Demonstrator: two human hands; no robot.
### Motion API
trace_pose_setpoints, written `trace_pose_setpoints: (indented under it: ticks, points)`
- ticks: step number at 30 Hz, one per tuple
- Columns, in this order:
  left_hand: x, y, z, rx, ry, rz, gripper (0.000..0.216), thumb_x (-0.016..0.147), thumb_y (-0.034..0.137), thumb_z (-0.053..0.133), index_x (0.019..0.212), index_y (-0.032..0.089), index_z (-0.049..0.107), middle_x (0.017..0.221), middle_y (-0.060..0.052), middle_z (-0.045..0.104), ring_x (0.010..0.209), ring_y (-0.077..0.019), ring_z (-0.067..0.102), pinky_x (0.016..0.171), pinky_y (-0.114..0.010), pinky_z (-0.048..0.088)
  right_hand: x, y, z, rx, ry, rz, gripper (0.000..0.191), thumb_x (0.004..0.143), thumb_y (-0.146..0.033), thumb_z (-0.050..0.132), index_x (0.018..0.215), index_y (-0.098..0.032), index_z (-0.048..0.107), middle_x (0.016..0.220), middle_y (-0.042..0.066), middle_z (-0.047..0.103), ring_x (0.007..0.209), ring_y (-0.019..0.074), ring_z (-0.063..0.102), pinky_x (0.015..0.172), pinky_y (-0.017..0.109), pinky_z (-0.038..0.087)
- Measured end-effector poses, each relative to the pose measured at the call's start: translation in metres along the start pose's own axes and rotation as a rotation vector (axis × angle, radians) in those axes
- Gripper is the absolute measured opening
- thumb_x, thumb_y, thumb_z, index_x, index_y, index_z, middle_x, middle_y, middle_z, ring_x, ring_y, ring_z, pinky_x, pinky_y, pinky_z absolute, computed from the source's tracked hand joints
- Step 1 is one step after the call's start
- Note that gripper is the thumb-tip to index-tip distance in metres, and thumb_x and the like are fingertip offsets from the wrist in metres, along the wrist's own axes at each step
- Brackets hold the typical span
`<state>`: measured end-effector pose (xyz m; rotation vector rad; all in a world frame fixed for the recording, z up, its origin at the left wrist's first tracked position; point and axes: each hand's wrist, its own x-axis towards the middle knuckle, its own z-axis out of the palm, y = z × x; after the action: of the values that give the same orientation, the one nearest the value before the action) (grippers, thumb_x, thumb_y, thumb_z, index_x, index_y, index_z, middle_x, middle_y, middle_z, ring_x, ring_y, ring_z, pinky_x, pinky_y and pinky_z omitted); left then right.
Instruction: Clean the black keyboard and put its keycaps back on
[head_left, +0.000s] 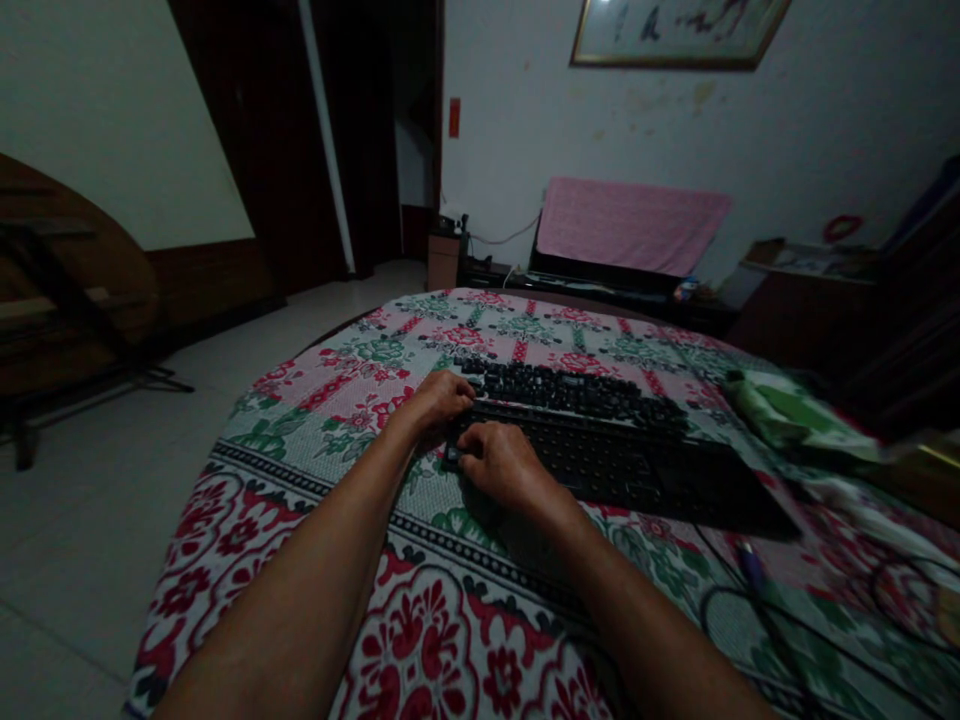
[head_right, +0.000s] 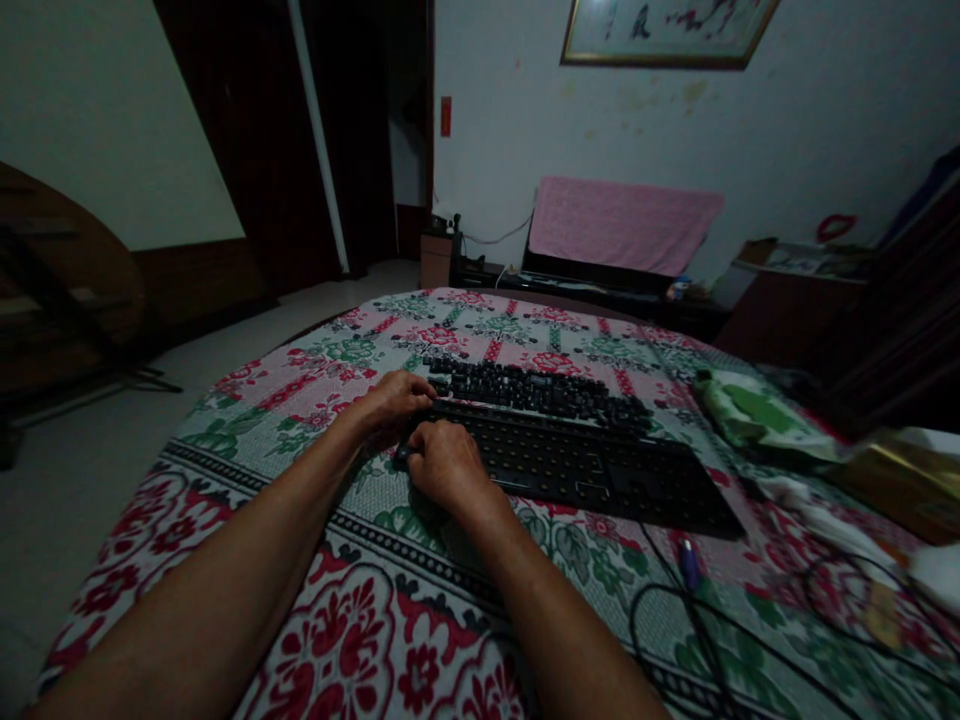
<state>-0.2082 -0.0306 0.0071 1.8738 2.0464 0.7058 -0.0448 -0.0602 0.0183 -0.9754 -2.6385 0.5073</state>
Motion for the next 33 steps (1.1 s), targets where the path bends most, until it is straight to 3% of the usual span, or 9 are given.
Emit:
trace_pose_setpoints:
  ticks: [5,17,20,26,33]
  points:
    - [0.002,-0.001,0.001,0.018,-0.002,-0.013,0.029,0.067,0.024,0.053,0.091,0.018,0.069,0.076,-0.001,0.068,0.068,-0.0125,0.057,0.06,-0.02,0.04,0.005,-0.001,-0.001,0.019,-0.061,0.044,0.014,0.066,-0.02,0.053,0.075,-0.02,0.065,0.07,0.0,0.065,0.061,0.0114,0.054,0.053,0.021,0.031]
    - [-0.006,0.004,-0.006,-0.01,-0.022,0.008,0.026,0.065,0.023,0.054,0.085,0.017,0.068,0.072,0.0,0.066,0.067,-0.0125,0.056,0.057,-0.019,0.038,0.008,0.003,0.003,0.04,-0.07,0.049,0.009,0.064,-0.022,0.054,0.065,-0.019,0.062,0.06,0.0,0.061,0.052,0.0093,0.048,0.048,0.021,0.026]
    - [-0.018,0.006,-0.013,-0.089,-0.1,-0.05,0.019,0.065,0.024,0.054,0.075,0.014,0.066,0.058,0.001,0.06,0.054,-0.0098,0.052,0.05,-0.018,0.036,0.007,0.003,0.002,0.05,-0.073,0.053,0.01,0.063,-0.022,0.054,0.065,-0.019,0.063,0.06,0.0,0.061,0.052,0.0095,0.049,0.048,0.021,0.026]
    - [-0.045,0.004,-0.026,-0.41,-0.421,-0.204,0.02,0.061,0.032,0.061,0.067,0.013,0.059,0.046,0.003,0.051,0.042,-0.0086,0.046,0.043,-0.02,0.035,0.006,0.003,0.003,0.067,-0.064,0.073,0.015,0.063,-0.023,0.054,0.072,-0.02,0.066,0.067,0.001,0.064,0.059,0.0115,0.054,0.05,0.02,0.03]
    - [-0.054,-0.007,-0.025,-0.487,-0.476,-0.139,0.036,0.056,0.045,0.067,0.072,0.013,0.062,0.05,0.002,0.053,0.047,-0.0081,0.047,0.045,-0.019,0.034,0.004,0.003,0.004,0.052,-0.024,0.044,0.019,0.064,-0.025,0.053,0.076,-0.02,0.067,0.07,0.002,0.066,0.062,0.0127,0.056,0.051,0.02,0.032]
